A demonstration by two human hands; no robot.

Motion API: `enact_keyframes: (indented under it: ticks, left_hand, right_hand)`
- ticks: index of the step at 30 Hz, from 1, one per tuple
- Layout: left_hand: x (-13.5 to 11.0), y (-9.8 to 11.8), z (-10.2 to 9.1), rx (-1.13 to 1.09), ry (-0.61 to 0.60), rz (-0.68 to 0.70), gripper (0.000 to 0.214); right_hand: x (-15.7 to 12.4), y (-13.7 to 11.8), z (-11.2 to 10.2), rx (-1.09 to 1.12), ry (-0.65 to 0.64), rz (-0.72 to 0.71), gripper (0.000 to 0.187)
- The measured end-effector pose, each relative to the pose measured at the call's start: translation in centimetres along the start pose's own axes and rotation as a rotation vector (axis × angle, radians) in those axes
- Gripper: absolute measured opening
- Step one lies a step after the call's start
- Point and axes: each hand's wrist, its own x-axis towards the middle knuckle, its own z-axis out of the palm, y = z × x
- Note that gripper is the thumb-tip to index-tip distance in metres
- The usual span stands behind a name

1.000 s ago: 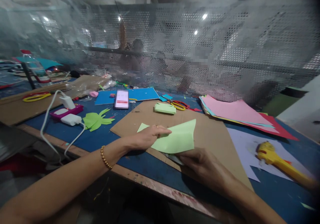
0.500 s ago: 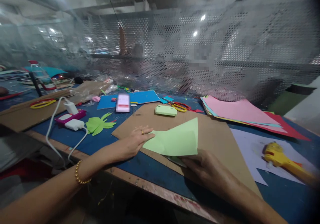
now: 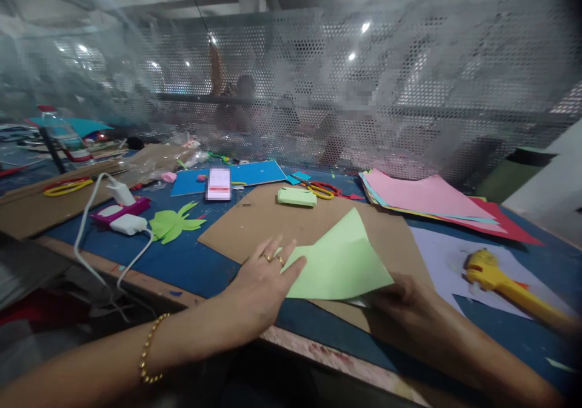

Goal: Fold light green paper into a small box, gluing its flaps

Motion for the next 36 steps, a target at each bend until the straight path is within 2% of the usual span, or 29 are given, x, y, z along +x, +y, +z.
enact_keyframes:
  ticks: [2, 4, 8, 12, 16, 27, 33, 36]
  left_hand:
    - [0.7, -1.3, -0.7, -0.031, -0.001, 0.125, 0.058]
    - [1.3, -2.7, -1.3, -0.124, -0.084, 0.211, 0.051]
    - [1.7, -4.3, -1.8, -0.299, -0.23, 0.223, 0.046]
    - [1.7, -4.3, -1.6, -0.319, -0.245, 0.2, 0.047]
    - [1.5, -4.2, -1.3, -0.305, -0.2, 0.22, 0.051]
    - [1.3, -4.0, -1.8, -0.271, -0.197, 0.234, 0.054]
    - [1.3, -4.5, -2.0, -0.306, -0.25, 0.269, 0.049]
    - [1.2, -4.6, -2.0, -0.28, -0.248, 0.286, 0.054]
  right_hand:
    - [0.0, -0.1, 0.2, 0.009, 0.014, 0.001, 0.034]
    - [0.0, -0.1, 0.4, 0.005, 0.016, 0.024, 0.038]
    - [0.1, 0.0, 0.3, 0.026, -0.054, 0.062, 0.045]
    - [0.4, 0.2, 0.2, 0.008, -0.062, 0.04, 0.045]
    - [0.6, 0.2, 0.4, -0.06, -0.076, 0.006, 0.041]
    - [-0.2, -0.2, -0.3, -0.059, -0.19, 0.081, 0.039]
    - [0.1, -0.1, -0.5, -0.109, -0.176, 0.047, 0.037]
    - [0.4, -0.3, -0.1, -0.136, -0.115, 0.038, 0.039]
